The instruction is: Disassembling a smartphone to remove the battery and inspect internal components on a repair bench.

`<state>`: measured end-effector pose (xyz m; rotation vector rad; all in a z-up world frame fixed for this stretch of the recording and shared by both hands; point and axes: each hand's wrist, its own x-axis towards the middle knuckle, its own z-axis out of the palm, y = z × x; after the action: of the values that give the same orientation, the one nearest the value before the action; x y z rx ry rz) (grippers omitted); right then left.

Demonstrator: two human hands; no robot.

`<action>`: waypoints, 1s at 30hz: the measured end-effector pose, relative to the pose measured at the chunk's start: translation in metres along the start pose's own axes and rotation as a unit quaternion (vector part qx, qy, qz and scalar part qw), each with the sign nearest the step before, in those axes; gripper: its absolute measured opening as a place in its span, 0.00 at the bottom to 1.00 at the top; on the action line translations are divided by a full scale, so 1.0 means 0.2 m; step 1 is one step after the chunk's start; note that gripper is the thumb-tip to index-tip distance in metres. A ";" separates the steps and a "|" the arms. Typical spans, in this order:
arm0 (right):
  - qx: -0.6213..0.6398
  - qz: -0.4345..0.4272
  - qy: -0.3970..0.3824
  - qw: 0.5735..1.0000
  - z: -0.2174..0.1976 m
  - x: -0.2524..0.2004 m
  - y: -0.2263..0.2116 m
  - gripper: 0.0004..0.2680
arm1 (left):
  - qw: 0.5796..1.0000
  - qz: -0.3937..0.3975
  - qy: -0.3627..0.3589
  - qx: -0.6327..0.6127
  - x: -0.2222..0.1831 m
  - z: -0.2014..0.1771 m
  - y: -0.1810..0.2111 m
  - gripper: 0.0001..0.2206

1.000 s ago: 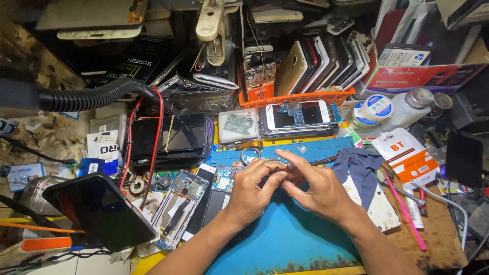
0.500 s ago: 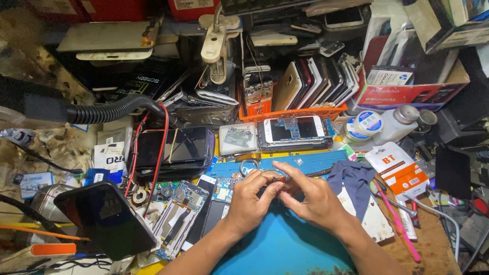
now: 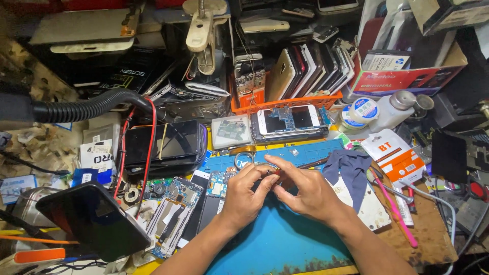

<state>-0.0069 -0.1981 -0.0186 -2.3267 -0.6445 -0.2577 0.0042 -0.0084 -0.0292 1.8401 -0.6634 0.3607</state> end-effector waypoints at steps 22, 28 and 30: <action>0.065 -0.023 0.023 0.997 -0.04 0.04 -0.05 0.24 | 0.998 -0.024 0.022 -0.054 0.01 -0.01 0.01 0.05; 0.076 -0.039 0.028 0.996 -0.03 0.03 -0.03 0.24 | 0.998 -0.035 0.013 -0.053 0.03 -0.01 0.03 0.05; 0.079 -0.048 0.028 0.995 -0.03 0.03 -0.03 0.23 | 0.999 -0.034 0.013 -0.037 0.03 -0.02 0.03 0.05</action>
<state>-0.0045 -0.1966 -0.0083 -2.1333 -0.7248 -0.3034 0.0053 -0.0085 -0.0201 1.7797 -0.5876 0.3110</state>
